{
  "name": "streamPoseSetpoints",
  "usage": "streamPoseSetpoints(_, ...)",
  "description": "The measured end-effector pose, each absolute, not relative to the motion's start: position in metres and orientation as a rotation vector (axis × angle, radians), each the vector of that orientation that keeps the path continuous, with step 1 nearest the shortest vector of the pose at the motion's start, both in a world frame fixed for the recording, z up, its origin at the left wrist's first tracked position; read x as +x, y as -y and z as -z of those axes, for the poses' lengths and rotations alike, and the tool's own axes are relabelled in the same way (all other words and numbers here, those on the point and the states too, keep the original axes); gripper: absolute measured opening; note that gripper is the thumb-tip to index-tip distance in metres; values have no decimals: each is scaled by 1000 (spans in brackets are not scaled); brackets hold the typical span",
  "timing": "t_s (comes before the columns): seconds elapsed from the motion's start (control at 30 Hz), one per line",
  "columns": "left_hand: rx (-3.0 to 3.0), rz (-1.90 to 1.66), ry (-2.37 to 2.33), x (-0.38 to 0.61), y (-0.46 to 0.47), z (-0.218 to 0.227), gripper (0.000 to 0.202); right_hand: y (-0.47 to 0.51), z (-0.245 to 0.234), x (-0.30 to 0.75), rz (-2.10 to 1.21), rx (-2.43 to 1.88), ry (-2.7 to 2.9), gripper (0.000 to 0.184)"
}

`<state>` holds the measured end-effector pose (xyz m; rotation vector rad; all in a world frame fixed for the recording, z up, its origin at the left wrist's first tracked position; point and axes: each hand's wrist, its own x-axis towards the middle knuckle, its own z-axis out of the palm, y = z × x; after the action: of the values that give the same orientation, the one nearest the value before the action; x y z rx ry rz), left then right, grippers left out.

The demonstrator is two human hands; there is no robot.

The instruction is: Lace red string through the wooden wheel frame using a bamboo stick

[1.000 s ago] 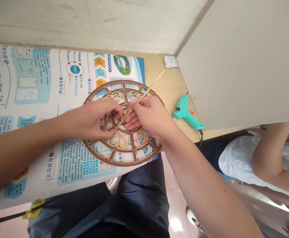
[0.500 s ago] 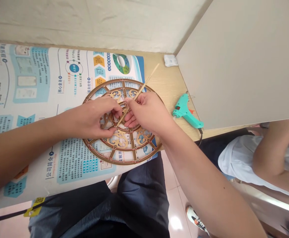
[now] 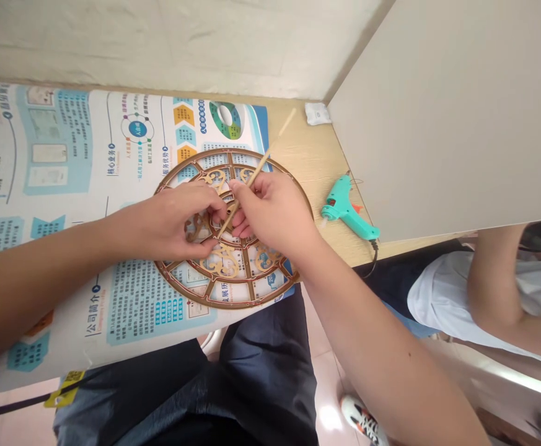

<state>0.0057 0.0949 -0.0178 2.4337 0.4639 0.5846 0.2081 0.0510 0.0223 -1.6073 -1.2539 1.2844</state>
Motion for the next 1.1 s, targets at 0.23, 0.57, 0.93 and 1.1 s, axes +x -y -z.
streamPoseSetpoints(0.23,2443,-581,-413,2,-94,14,21,2,-14,214,-784,-1365,1172,31)
streamPoseSetpoints(0.57,2424,-566,-382,0,-94,9,27,25,4,203,-623,-1390,1342,18)
streamPoseSetpoints(0.93,2412,-553,-423,0,-94,10,25,9,3,207,-895,-1382,1188,34)
streamPoseSetpoints(1.1,2393,-545,-433,2,-95,10,23,5,3,208,-942,-1344,1167,42)
